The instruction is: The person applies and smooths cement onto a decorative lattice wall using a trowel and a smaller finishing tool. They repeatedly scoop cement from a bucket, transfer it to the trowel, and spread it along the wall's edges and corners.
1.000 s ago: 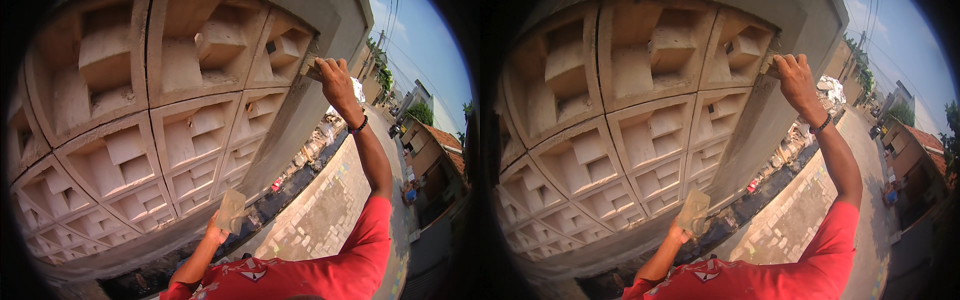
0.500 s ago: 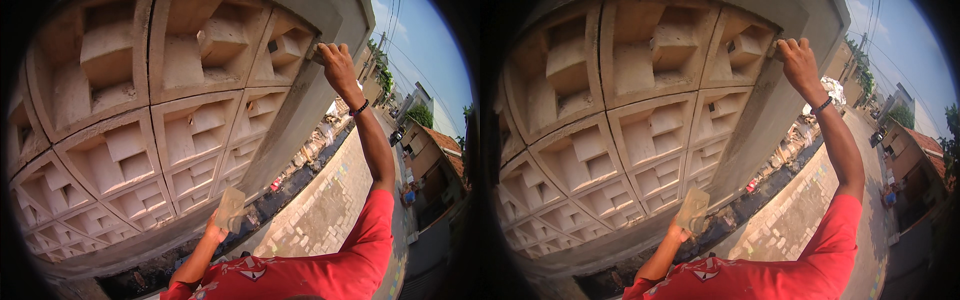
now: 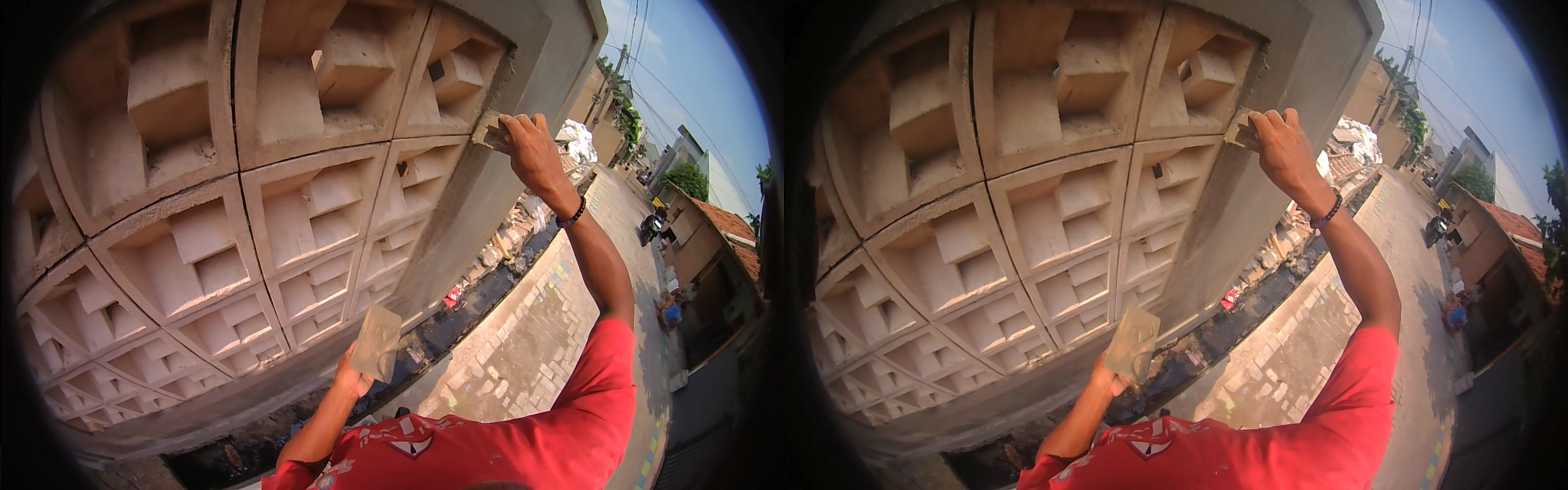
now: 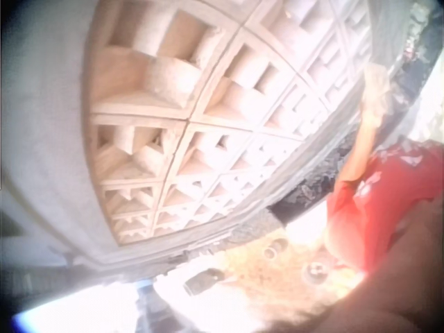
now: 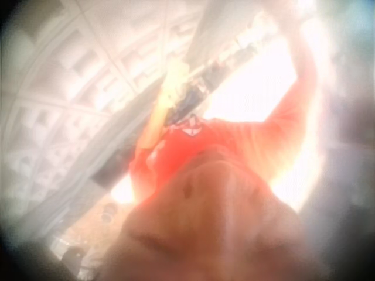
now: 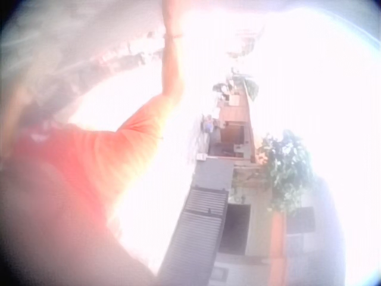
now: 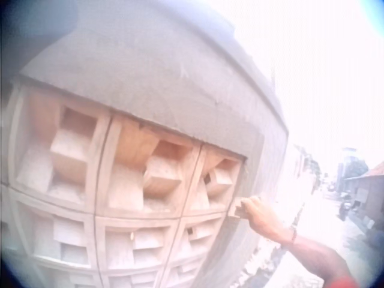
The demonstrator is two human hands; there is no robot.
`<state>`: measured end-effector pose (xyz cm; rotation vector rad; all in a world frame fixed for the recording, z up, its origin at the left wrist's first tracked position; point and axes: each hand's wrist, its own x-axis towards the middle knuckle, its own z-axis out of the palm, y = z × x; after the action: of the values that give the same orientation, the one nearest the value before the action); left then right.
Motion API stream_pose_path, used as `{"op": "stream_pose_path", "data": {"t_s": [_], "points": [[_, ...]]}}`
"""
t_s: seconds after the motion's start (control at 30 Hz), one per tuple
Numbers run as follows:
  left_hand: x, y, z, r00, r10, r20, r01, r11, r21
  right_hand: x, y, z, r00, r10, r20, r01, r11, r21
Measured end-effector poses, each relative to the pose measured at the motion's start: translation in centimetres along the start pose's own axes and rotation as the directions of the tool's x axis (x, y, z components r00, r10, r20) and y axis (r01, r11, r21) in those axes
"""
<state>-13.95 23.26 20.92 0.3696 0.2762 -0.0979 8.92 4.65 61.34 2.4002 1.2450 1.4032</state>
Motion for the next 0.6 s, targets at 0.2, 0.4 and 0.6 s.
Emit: {"op": "stream_pose_path", "data": {"t_s": [0.2,0.4,0.6], "points": [[-0.2,0.0,-0.1,1.0,-0.002,-0.008,0.002,1.0,0.012,3.5,5.6,-1.3,0.87,0.275,-0.409,-0.205,0.957,0.207],[-0.4,-0.2,0.2,0.999,-0.019,-0.047,0.018,0.999,-0.029,2.9,5.8,1.3,0.866,0.406,-0.293,-0.329,0.903,0.277],[-0.4,-0.3,-0.6,0.998,0.003,-0.061,-0.004,1.0,-0.018,-2.7,3.3,3.5,0.935,0.339,-0.103,-0.287,0.894,0.343]]}}
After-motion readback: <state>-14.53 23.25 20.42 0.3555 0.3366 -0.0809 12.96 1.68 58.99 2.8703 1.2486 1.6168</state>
